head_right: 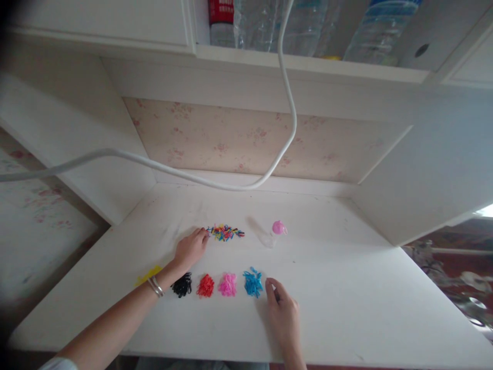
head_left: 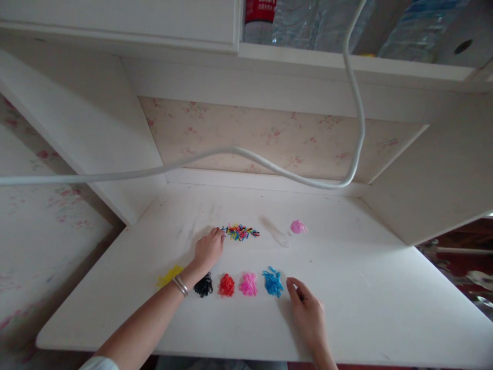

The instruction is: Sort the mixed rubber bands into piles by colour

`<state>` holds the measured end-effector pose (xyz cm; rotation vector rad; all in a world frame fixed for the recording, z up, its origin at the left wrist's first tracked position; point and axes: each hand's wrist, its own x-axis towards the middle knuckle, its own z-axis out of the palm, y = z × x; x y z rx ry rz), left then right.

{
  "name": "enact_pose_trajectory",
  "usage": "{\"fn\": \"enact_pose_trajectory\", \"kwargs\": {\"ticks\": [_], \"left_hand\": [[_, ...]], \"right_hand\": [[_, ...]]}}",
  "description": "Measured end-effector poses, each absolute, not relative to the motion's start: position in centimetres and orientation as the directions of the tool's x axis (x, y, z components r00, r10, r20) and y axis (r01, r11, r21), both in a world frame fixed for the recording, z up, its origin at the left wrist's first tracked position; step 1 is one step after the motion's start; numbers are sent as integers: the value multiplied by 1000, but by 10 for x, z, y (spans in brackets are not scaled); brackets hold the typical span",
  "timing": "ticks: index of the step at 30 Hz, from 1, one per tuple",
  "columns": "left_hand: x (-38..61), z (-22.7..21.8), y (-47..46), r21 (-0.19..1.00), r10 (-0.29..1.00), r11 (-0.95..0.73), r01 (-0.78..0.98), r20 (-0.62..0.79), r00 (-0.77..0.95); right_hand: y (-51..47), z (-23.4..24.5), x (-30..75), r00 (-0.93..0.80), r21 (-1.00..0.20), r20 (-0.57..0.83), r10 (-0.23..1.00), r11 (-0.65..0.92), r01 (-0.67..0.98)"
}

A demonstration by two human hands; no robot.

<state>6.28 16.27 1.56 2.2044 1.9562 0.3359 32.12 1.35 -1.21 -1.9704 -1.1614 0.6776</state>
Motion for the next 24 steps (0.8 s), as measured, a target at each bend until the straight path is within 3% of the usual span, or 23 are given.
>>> {"fn": "enact_pose_trajectory", "kwargs": {"ticks": [8, 18, 21, 24], "left_hand": [[47, 13, 165, 439, 982, -190, 878, 84, 171], [35, 26, 151, 702, 959, -282, 654, 183, 218], [44, 28, 141, 762, 962, -262, 592, 152, 229], [51, 30, 132, 893, 975, -103, 439, 3, 224]], "right_hand": [[13, -14, 322, 444, -784, -94, 891, -341, 519], [12, -11, 320, 453, -766, -92, 887, -353, 537], [11, -13, 321, 448, -758, -93, 889, -355, 547], [12, -16, 322, 452, -750, -106, 886, -369, 548]]}}
